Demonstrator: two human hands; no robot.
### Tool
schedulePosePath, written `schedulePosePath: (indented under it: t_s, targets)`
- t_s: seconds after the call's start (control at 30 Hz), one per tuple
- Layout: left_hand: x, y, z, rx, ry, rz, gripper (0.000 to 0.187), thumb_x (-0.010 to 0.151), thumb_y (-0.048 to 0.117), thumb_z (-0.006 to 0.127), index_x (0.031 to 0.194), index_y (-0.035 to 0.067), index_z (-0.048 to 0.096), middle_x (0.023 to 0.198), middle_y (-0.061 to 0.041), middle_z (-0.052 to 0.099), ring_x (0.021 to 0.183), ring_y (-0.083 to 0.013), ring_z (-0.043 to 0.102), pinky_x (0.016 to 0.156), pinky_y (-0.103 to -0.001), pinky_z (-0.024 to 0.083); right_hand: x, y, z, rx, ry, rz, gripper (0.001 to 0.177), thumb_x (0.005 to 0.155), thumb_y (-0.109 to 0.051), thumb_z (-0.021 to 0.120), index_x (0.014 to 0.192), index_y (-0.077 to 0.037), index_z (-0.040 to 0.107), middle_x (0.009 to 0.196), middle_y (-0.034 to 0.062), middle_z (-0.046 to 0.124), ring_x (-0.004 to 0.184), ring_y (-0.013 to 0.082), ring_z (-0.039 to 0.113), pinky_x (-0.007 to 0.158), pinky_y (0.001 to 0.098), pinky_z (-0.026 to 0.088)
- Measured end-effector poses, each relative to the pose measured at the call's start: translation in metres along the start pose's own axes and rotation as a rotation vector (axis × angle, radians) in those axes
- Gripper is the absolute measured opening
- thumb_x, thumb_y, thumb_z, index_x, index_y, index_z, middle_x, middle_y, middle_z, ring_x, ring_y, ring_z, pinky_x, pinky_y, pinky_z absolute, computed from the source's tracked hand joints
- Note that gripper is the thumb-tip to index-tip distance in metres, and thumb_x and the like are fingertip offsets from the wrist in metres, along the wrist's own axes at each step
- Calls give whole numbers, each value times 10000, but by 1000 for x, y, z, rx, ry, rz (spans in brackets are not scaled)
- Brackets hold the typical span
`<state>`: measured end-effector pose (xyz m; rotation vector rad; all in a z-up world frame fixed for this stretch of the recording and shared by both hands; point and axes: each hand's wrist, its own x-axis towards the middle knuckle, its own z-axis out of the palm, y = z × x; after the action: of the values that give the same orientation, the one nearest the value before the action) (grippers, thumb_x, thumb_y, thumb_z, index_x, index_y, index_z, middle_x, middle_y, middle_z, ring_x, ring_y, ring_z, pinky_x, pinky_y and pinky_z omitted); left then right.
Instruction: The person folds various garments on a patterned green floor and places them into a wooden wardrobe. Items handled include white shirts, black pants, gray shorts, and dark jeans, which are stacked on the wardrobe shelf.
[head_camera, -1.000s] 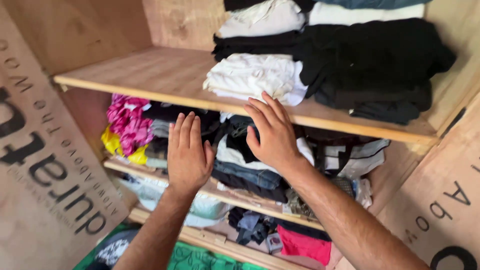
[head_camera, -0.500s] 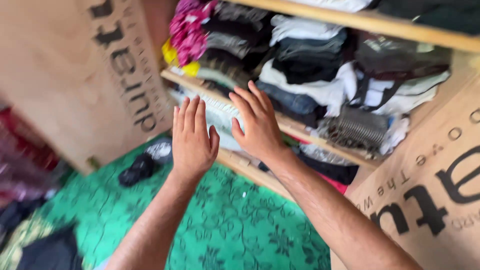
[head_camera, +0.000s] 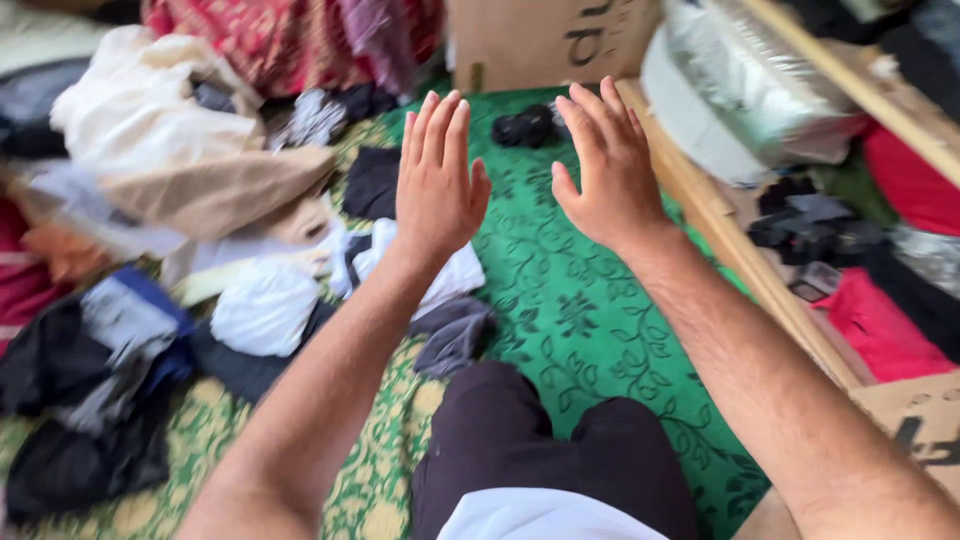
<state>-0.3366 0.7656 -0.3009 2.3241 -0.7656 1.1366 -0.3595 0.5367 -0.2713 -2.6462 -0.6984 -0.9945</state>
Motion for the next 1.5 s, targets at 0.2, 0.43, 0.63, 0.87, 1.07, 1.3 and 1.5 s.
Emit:
schedulePosePath:
  t_s: [0.2, 0.43, 0.63, 0.87, 1.07, 1.3, 1.5]
  targets:
    - [-66, -39, -31, 70, -36, -173, 564, 932, 160, 558, 1452, -23, 441, 1521, -204, 457, 1471, -400, 360, 1257, -560, 245, -9, -38, 67, 118, -39, -82, 636, 895, -120, 708, 1482, -16, 489, 1548, 187, 466, 1481, 431, 326, 1160, 589, 332]
    - [-147, -100, -19, 178, 67, -291, 630, 847, 130, 651, 1438, -27, 499, 1439, -192, 532, 1383, -402, 483, 1184, -506, 346, -28, -51, 157, 136, -52, -56, 687, 817, -187, 752, 1467, -96, 548, 1489, 126, 505, 1435, 407, 410, 1081, 576, 418]
    - [-229, -163, 29, 106, -75, -517, 520, 905, 146, 584, 1395, -22, 534, 1237, -250, 612, 1185, -441, 606, 1076, -515, 437, -43, -53, 201, 207, -190, 47, 683, 834, -207, 729, 1479, -107, 527, 1497, 125, 497, 1440, 417, 405, 1106, 564, 404]
    - [-350, -252, 154, -206, -448, -1245, 457, 1003, 423, 448, 1345, 173, 619, 1236, -184, 693, 1188, -401, 638, 1052, -525, 459, -60, -41, 273, 254, -341, 90, 676, 816, -196, 728, 1451, -59, 543, 1435, 189, 536, 1389, 439, 465, 1132, 513, 404]
    - [-408, -270, 205, -349, -526, -1538, 541, 1010, 449, 446, 1439, 142, 567, 1380, -191, 636, 1303, -361, 583, 1118, -475, 434, -102, -52, 411, 441, -607, 307, 648, 821, -262, 720, 1441, -152, 571, 1327, 120, 608, 1257, 346, 607, 1059, 423, 493]
    - [-374, -270, 207, -413, -445, -1725, 544, 955, 439, 556, 1402, 139, 625, 1340, -116, 680, 1302, -292, 595, 1114, -428, 459, -113, -104, 523, 379, -847, 537, 526, 820, -415, 770, 1253, -145, 641, 1151, 69, 627, 1095, 298, 697, 905, 402, 592]
    - [-395, -272, 229, -392, -374, -1818, 471, 881, 410, 697, 1277, 155, 699, 1115, -55, 750, 1141, -237, 686, 980, -413, 537, -77, -130, 515, 117, -921, 603, 749, 722, -601, 833, 1101, -8, 579, 1084, 182, 583, 1082, 406, 648, 893, 478, 576]
